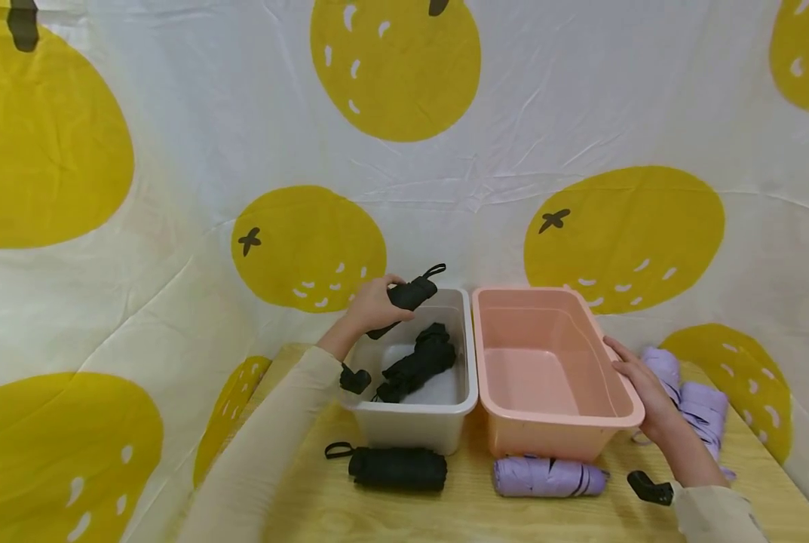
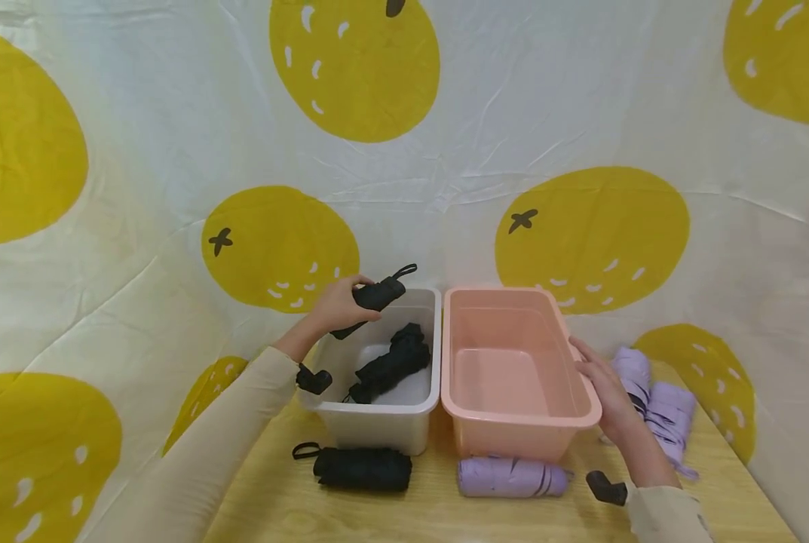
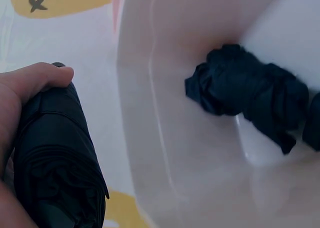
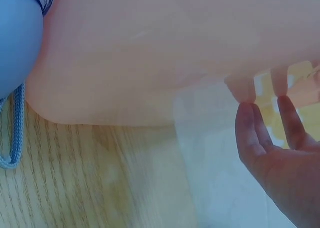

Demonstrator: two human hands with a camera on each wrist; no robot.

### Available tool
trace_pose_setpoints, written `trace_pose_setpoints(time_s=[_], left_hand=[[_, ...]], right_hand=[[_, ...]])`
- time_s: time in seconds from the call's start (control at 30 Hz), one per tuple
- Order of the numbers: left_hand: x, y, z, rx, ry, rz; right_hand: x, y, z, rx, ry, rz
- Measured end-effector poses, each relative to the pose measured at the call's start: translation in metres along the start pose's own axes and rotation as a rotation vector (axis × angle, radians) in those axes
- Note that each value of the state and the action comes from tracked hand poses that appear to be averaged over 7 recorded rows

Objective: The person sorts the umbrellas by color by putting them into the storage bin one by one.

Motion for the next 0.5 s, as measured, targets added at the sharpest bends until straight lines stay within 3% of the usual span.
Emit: trace_pose_setpoints(time_s=[0.23,0.5], left_hand=[[0.005,0.026,0.005,-0.014,-0.006,0.000],[-0.001,0.045,0.011,-0.013,0.002,0.094]], right_hand=[[-0.003,0.001,-0.002,-0.005,-0.006,-0.014],[-0.002,0.003,-0.002,-0.006,-0.004,0.012]])
Point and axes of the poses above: each hand's wrist, its own z-axis towards the middle knuckle, its own y-axis out of the palm, x = y × z, the point moved 6 cm from there along z, towards the middle knuckle, and after that the axes turned 6 degrees about -y, right-handed, at the moved point
